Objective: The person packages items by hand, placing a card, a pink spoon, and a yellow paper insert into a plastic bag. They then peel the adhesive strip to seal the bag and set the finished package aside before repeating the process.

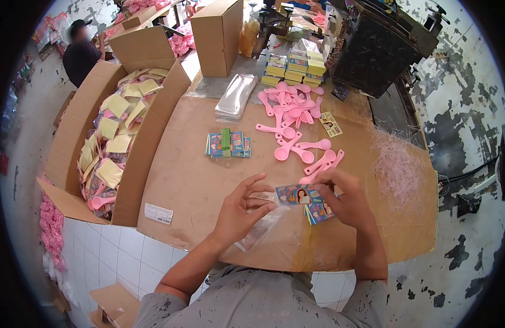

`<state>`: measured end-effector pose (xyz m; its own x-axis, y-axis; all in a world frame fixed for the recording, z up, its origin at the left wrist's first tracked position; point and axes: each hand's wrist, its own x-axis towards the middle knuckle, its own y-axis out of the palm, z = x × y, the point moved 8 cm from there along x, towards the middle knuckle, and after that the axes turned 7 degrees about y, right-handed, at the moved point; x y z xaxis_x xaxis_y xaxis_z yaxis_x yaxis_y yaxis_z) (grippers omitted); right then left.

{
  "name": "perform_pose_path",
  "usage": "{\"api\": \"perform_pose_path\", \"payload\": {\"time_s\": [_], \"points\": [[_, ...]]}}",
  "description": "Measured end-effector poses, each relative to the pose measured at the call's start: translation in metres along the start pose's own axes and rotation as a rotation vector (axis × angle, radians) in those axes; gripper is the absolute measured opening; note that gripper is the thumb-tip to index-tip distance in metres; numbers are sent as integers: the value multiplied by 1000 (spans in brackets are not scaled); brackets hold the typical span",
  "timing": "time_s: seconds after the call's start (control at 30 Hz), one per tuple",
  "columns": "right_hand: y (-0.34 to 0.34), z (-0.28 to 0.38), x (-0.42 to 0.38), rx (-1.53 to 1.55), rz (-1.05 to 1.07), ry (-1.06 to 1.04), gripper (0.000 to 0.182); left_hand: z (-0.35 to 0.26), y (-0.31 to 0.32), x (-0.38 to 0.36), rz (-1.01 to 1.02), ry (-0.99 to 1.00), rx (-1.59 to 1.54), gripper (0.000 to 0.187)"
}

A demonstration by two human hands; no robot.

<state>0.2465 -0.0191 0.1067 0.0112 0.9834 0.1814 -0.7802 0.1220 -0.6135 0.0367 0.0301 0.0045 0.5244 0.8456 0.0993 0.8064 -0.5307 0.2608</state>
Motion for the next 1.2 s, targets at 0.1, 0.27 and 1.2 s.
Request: {"api": "perform_pose_path", "payload": {"time_s": [0.1, 0.27, 1.2], "points": [[-6, -1, 2, 47, 15, 69, 12, 0, -2, 0, -3, 15, -38, 72], [6, 7, 0, -85, 161, -59, 13, -2, -2, 0, -12, 10, -29, 68], [-36, -124, 10, -647, -178, -5, 29, 16, 4, -7, 122, -116, -23, 40]]}}
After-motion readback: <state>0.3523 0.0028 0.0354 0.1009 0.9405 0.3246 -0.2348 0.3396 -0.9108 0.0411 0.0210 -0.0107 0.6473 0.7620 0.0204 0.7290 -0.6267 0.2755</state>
